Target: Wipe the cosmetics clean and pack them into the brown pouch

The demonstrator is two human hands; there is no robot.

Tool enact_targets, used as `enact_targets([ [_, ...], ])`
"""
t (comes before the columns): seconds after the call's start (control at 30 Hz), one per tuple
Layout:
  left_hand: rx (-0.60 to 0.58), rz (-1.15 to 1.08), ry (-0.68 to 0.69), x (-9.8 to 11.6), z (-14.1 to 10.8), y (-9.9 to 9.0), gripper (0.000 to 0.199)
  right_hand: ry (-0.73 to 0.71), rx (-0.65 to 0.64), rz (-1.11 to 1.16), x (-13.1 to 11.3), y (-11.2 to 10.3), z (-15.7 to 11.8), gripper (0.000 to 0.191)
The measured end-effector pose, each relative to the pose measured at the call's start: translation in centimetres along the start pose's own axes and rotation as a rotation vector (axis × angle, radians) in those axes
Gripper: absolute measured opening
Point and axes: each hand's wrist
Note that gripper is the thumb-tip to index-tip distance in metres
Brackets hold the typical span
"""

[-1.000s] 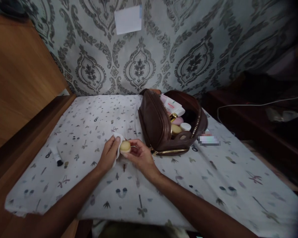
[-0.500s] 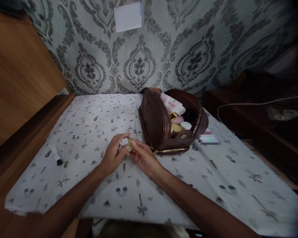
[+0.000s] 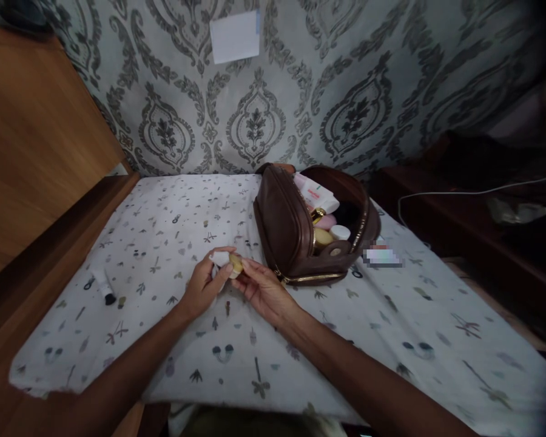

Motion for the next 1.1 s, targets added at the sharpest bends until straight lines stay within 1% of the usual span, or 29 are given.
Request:
enact_targets([
  [0.13,0.041,0.038,0.043,0.2,0.0,0.0,0.031,-0.036,-0.056,-0.076,0.0,0.3,-0.2,0.039],
  [0.2,0.055,0.048,0.078,0.4,0.1,0.1,0.026,-0.054,-0.052,-0.11,0.2,0.4,-0.3,0.043],
  [0.27,0.069,0.032,0.089,0.5,0.1,0.3,0.026,-0.061,-0.029,-0.142,0.3,0.3,-0.3,0.045],
  [0.3,0.078,0.007,0.067,0.5,0.0,0.3,0.028,-0.066,-0.017,-0.157,0.4,0.2,-0.3,0.045],
  [0.37,0.094,-0.059,-0.019,0.4,0.0,0.4,0.034,-0.082,-0.014,-0.183,0.5,0.2,-0.3,0.045],
  [0.47,0.127,-0.119,-0.138,-0.3,0.0,0.4,0.043,-0.075,-0.051,-0.177,0.4,0.2,-0.4,0.042],
  [0.6,0.122,-0.147,-0.202,-0.8,0.1,0.5,0.053,-0.026,-0.086,-0.125,0.3,0.2,-0.3,0.039],
  [0.67,0.126,-0.143,-0.204,-0.6,0.1,0.5,0.057,-0.003,-0.085,-0.08,0.3,0.2,-0.2,0.041],
  [0.77,0.124,-0.101,-0.133,-0.3,0.0,0.4,0.057,0.024,-0.068,-0.004,0.3,0.1,-0.1,0.04],
  [0.83,0.089,-0.08,-0.07,-0.3,-0.2,0.4,0.058,0.022,-0.057,0.045,0.4,0.0,-0.1,0.038],
  [0.9,0.05,-0.044,-0.045,-0.4,-0.4,0.4,0.07,0.009,-0.047,0.074,0.4,0.1,-0.2,0.039],
  [0.97,0.053,0.041,-0.055,-0.6,-0.5,0.5,0.082,-0.003,-0.045,0.075,0.4,0.1,-0.3,0.041],
  [1.0,0.071,0.104,-0.062,-0.7,-0.5,0.6,0.082,-0.004,-0.05,0.065,0.4,0.2,-0.3,0.044],
  [1.03,0.089,0.175,-0.063,-0.9,-0.5,0.6,0.077,-0.003,-0.059,0.053,0.4,0.2,-0.3,0.046],
  [1.1,0.109,0.305,-0.028,-1.0,-0.5,0.5,0.058,0.005,-0.084,0.034,0.4,0.2,-0.2,0.05],
])
Point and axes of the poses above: each hand's wrist, its own z-axis towards the middle knuckle, its own y-axis out of the palm, x = y × z
